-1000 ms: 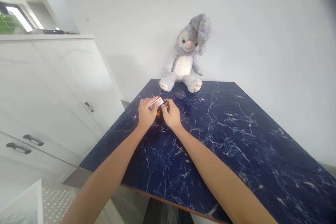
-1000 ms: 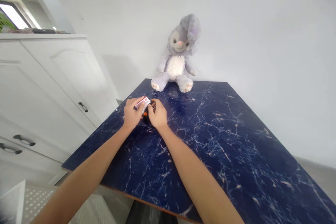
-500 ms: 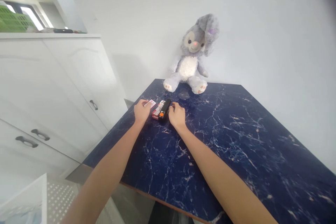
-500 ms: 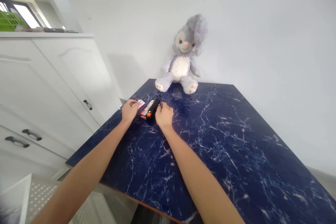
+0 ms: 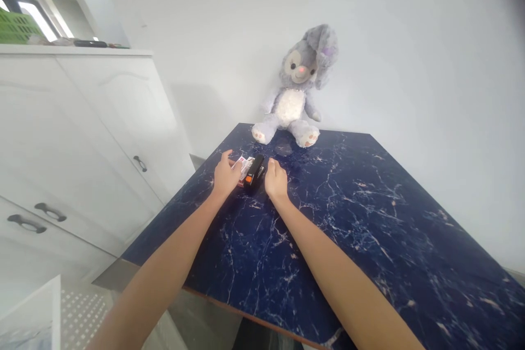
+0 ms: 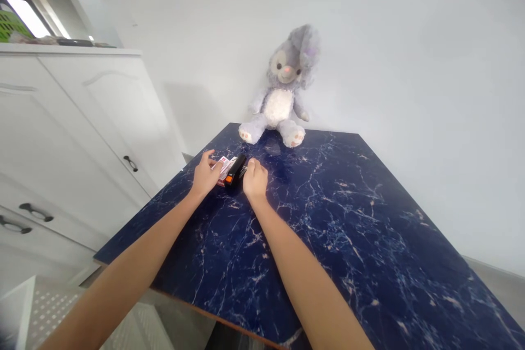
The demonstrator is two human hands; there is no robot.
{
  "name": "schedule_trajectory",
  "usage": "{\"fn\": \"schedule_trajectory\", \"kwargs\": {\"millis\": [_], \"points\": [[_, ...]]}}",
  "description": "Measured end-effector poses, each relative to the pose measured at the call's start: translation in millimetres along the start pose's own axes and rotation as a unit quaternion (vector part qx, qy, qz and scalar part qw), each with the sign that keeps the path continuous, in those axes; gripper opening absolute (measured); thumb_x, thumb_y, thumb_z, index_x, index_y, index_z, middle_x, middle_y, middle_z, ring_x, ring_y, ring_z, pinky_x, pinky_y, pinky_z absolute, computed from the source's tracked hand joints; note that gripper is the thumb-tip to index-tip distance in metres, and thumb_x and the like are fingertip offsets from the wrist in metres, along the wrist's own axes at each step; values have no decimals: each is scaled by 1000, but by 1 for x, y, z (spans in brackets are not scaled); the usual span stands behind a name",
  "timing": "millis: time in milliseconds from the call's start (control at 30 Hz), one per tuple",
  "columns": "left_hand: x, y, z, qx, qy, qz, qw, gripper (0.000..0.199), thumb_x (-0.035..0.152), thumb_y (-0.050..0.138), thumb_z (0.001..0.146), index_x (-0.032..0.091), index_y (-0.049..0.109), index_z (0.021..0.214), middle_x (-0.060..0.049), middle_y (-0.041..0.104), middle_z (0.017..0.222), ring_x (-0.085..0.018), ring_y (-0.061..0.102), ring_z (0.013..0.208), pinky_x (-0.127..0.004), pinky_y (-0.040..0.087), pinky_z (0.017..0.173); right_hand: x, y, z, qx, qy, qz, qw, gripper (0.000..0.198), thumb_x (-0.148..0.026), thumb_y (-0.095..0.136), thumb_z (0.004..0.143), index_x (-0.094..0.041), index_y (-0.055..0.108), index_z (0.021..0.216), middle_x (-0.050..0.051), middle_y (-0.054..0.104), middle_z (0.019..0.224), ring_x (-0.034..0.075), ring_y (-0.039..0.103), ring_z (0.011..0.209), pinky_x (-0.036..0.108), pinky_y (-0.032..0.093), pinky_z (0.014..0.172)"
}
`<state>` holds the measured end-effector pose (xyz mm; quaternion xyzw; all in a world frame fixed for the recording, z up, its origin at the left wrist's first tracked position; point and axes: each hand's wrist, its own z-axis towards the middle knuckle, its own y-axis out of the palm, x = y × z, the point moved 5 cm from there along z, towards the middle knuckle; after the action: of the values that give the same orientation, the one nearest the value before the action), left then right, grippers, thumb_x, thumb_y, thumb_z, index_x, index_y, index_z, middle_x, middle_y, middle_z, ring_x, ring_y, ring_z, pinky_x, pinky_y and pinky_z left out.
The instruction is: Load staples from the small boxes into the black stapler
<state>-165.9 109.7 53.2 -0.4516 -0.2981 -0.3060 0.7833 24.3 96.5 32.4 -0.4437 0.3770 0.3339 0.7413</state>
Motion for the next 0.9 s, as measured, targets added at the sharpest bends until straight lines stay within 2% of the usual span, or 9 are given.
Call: {"fn": "schedule_trajectory", "kwargs": {"millis": [100, 200, 267, 367, 500, 567, 667, 767, 900], "points": [[1, 2, -1, -21, -9, 0, 1000, 47, 34, 58, 89, 21, 54, 134, -5, 73, 92, -23, 70, 80, -34, 54, 81, 2, 3, -1, -29, 17, 26, 999, 60, -49, 17, 103, -21, 69, 111, 9, 73, 113, 24, 66, 108, 31, 44, 97], [2, 5, 3, -61, 25, 80, 995, 25, 37, 59, 88, 20, 72, 101, -9, 72, 95, -27, 69, 94, -36, 52, 88, 3, 3, -1, -30, 26, 45, 998, 65, -53, 14, 103, -21, 71, 104, 8, 73, 111, 23, 66, 106, 29, 45, 95], [2, 3, 7, -75, 57, 121, 988, 24, 38, 59, 88, 20, 74, 90, -12, 72, 101, -29, 66, 102, -38, 50, 93, 3, 1, -1, -18, 29, 41, 999, 66, -54, 13, 102, -21, 71, 103, 8, 73, 112, 22, 66, 107, 29, 44, 96], [-1, 1, 12, -110, 60, 115, 985, 27, 38, 54, 92, 22, 73, 100, -10, 73, 106, -27, 67, 102, -36, 50, 92, 5, 0, 3, -24, 29, 19, 999, 64, -51, 13, 103, -21, 70, 106, 7, 73, 112, 22, 65, 108, 29, 45, 96], [-4, 5, 11, -167, 44, 125, 977, 27, 38, 55, 91, 22, 72, 106, -8, 75, 106, -27, 69, 98, -33, 51, 86, 6, 10, 11, -89, -39, -77, 992, 39, -32, 38, 98, -21, 61, 127, 7, 70, 120, 23, 62, 114, 32, 42, 101], [-2, 6, 9, -164, 46, 137, 976, 27, 37, 56, 90, 22, 71, 107, -8, 75, 105, -27, 70, 97, -32, 51, 84, 7, 17, 14, -120, -80, -132, 981, 47, -21, 46, 91, -18, 55, 136, 9, 68, 125, 25, 58, 122, 34, 39, 105], [3, 6, 6, -153, 64, 146, 975, 28, 37, 57, 89, 23, 71, 110, -7, 75, 97, -25, 70, 89, -32, 51, 80, 9, 21, 16, -130, -102, -166, 972, 52, -14, 46, 86, -12, 52, 138, 13, 69, 122, 28, 56, 123, 36, 39, 106], [8, 5, 4, -138, 94, 158, 973, 28, 35, 57, 89, 24, 71, 111, -6, 74, 92, -24, 69, 84, -32, 50, 79, 9, 17, 18, -125, -115, -157, 973, 54, -18, 52, 84, -12, 52, 137, 11, 69, 120, 27, 59, 116, 36, 39, 106], [7, 4, 4, -141, 106, 172, 969, 29, 36, 55, 91, 23, 71, 112, -8, 74, 98, -25, 68, 91, -33, 50, 83, 12, 9, 20, -169, -120, -135, 969, 79, -28, 66, 76, -16, 39, 149, 7, 66, 128, 29, 51, 126, 39, 38, 108]]}}
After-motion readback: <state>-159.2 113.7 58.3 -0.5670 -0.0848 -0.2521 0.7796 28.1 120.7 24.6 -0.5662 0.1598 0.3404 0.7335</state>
